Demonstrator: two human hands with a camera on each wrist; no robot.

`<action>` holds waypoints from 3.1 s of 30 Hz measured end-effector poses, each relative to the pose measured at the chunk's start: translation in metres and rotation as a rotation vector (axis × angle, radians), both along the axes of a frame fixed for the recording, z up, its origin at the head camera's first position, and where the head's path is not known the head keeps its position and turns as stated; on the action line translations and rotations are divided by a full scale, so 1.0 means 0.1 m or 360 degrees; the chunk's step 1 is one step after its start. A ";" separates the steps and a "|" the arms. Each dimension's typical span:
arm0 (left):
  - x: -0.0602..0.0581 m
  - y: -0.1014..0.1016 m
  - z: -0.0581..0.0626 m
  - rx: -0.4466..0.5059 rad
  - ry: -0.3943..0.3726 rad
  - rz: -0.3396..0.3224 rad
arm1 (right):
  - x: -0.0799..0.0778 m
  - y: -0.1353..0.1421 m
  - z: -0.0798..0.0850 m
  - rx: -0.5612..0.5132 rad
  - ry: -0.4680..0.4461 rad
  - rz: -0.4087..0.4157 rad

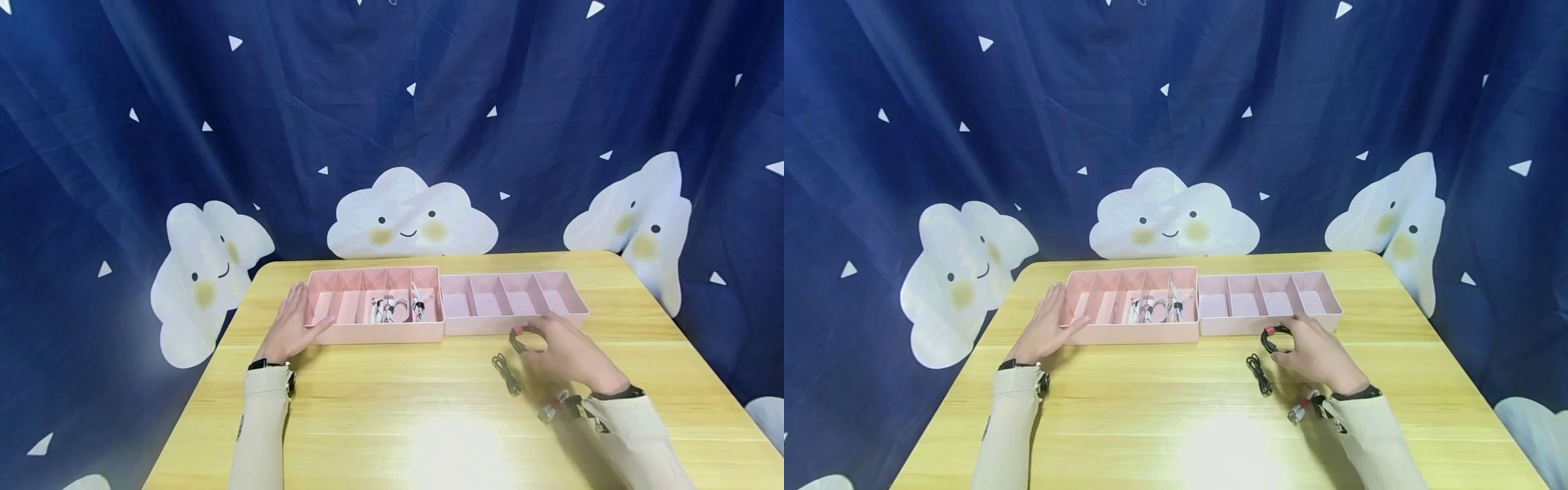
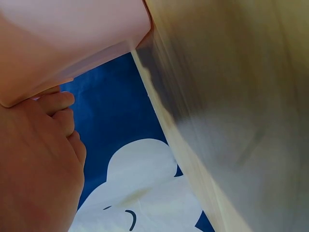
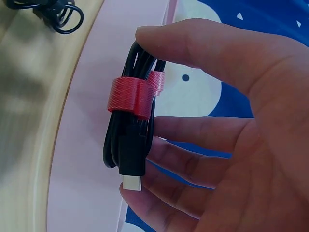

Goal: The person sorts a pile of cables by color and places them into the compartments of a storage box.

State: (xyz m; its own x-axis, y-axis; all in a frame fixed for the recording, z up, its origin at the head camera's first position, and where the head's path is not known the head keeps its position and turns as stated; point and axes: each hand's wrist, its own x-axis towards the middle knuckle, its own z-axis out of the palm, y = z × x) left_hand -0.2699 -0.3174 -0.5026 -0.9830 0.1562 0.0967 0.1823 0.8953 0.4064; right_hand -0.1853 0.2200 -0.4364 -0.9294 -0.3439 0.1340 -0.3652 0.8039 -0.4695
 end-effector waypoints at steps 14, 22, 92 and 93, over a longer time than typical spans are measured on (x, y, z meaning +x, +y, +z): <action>0.00 0.00 -0.02 0.0009 -0.0008 0.0006 | -0.11 -0.07 0.09 0.0098 0.0162 0.0082; 0.00 -0.01 -0.03 0.0015 -0.0015 0.0007 | -0.18 -0.11 0.14 0.0073 0.0133 0.0112; 0.02 0.00 0.00 0.0052 -0.0014 0.0004 | -0.72 -0.50 0.46 0.0087 0.0094 0.0123; 0.02 0.00 0.00 0.0052 -0.0014 0.0004 | -0.73 -0.50 0.45 0.0087 0.0095 0.0125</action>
State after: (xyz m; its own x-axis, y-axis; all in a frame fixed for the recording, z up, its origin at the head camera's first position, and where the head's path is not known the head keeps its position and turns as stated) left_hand -0.2679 -0.3177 -0.5031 -0.9841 0.1509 0.0934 0.1767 0.8820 0.4369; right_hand -0.2586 0.1699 -0.3913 -0.8903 -0.4236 0.1673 -0.4540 0.7957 -0.4010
